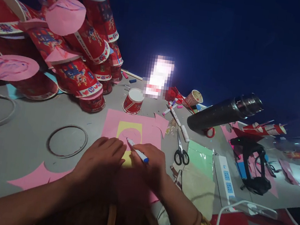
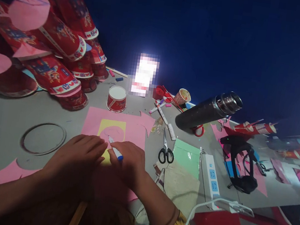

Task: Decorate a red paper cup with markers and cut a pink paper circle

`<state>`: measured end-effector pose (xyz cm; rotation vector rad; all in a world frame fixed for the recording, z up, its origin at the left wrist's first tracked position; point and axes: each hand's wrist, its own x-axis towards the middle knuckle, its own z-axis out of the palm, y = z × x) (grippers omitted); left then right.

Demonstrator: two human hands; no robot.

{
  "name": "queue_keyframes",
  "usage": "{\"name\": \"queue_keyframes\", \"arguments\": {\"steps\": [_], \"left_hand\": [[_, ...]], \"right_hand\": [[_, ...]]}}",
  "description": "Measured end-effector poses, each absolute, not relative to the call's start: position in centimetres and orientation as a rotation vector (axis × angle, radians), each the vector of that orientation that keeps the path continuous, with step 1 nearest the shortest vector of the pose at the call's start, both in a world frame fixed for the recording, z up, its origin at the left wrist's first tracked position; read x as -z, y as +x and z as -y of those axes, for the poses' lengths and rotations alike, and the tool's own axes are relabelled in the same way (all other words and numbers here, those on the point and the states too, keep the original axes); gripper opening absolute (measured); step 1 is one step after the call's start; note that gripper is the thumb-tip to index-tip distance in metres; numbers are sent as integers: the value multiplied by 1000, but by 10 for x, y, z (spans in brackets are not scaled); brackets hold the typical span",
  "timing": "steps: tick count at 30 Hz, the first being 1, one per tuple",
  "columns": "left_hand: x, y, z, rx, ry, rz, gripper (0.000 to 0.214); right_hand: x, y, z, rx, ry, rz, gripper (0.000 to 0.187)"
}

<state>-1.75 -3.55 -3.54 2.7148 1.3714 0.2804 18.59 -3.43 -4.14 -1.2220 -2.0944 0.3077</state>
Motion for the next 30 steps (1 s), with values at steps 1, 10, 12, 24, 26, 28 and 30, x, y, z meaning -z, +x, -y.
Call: {"name": "queue_keyframes", "arguments": {"steps": [1,10,12,24,26,28,30], "left_hand": [[35,-18,35,-272,2707,-1374,20],[34,-18,35,-149,2682,-1377,19],[33,-18,34,-150,2683,-1377,18],[33,-19,34,-112,2672,-1383,19],[33,-18,34,-120,2675,-1380,19],[33,-18,34,-134,2680,-1384,17],[34,-18,34,-157,2683,-1394,16]], "right_hand": [[41,186,34,-310,-1229,2106,29],[39,191,37,-178,-1302,2082,27],[38,194,39,-133,-1334,2057,26],[40,194,42,-96,-1302,2235,29],[42,196,41,-49,-1338,2228,27],[41,199,41,-2,-1361,2201,26],[40,200,41,38,-1381,2162,26]]}}
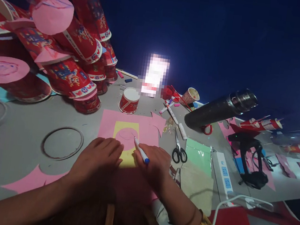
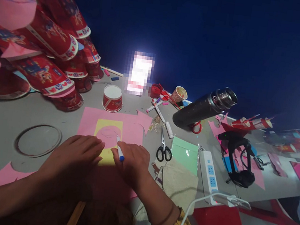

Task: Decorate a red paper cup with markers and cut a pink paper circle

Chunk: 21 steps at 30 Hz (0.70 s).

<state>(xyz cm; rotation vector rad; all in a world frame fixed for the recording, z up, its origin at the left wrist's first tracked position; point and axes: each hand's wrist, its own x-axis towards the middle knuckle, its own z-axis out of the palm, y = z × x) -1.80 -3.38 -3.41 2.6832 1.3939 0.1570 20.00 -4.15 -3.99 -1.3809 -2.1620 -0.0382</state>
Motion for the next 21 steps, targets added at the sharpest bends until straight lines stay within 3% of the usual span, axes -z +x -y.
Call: {"name": "queue_keyframes", "arguments": {"steps": [21], "left_hand": [[25,-17,33,-133,2651,-1386,16]], "right_hand": [[40,197,43,80,-1363,2155,25]]}}
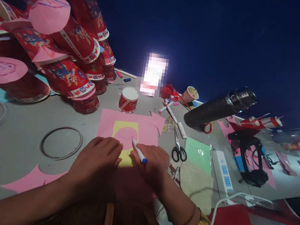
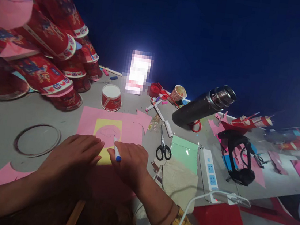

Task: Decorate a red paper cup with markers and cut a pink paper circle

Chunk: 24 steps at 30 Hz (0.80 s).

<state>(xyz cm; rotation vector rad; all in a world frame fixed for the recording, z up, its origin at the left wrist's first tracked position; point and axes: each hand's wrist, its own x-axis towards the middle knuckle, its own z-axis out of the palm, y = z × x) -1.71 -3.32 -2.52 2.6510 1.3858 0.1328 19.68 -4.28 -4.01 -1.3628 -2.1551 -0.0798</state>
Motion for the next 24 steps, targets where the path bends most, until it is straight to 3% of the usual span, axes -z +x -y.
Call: {"name": "queue_keyframes", "arguments": {"steps": [24], "left_hand": [[26,-17,33,-111,2678,-1377,13]], "right_hand": [[32,197,39,256,-1365,2070,21]]}}
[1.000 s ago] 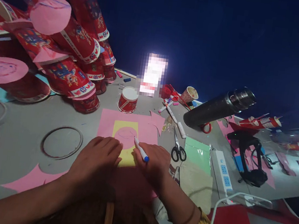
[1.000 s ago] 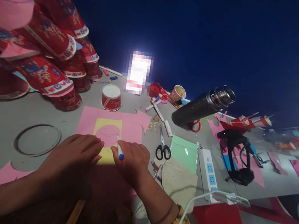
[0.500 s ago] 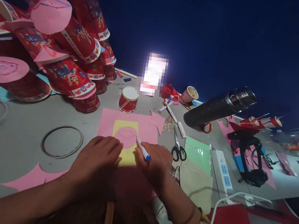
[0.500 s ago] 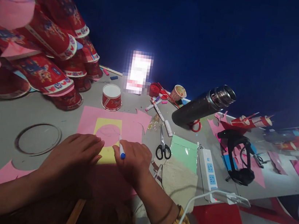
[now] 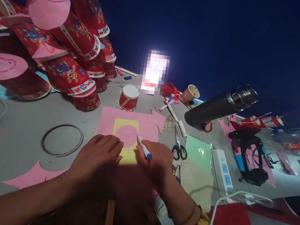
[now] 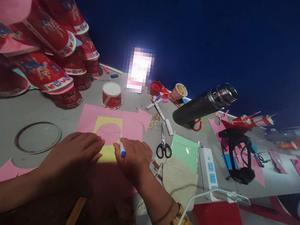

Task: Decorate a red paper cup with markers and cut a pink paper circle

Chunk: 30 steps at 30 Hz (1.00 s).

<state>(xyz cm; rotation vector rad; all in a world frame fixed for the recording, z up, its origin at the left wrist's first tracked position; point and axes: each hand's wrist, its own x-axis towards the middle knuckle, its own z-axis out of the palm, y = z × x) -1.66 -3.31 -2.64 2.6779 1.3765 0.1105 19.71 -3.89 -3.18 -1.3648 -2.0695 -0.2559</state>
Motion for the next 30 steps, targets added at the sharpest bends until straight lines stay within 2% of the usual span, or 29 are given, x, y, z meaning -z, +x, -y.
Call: {"name": "queue_keyframes", "arguments": {"steps": [18,30], "left_hand": [[26,-17,33,-111,2678,-1385,14],[29,-18,35,-142,2710,-1390,13]], "right_hand": [[32,194,38,162,-1275,2121,21],[30,198,41,237,-1358,2027,19]]}}
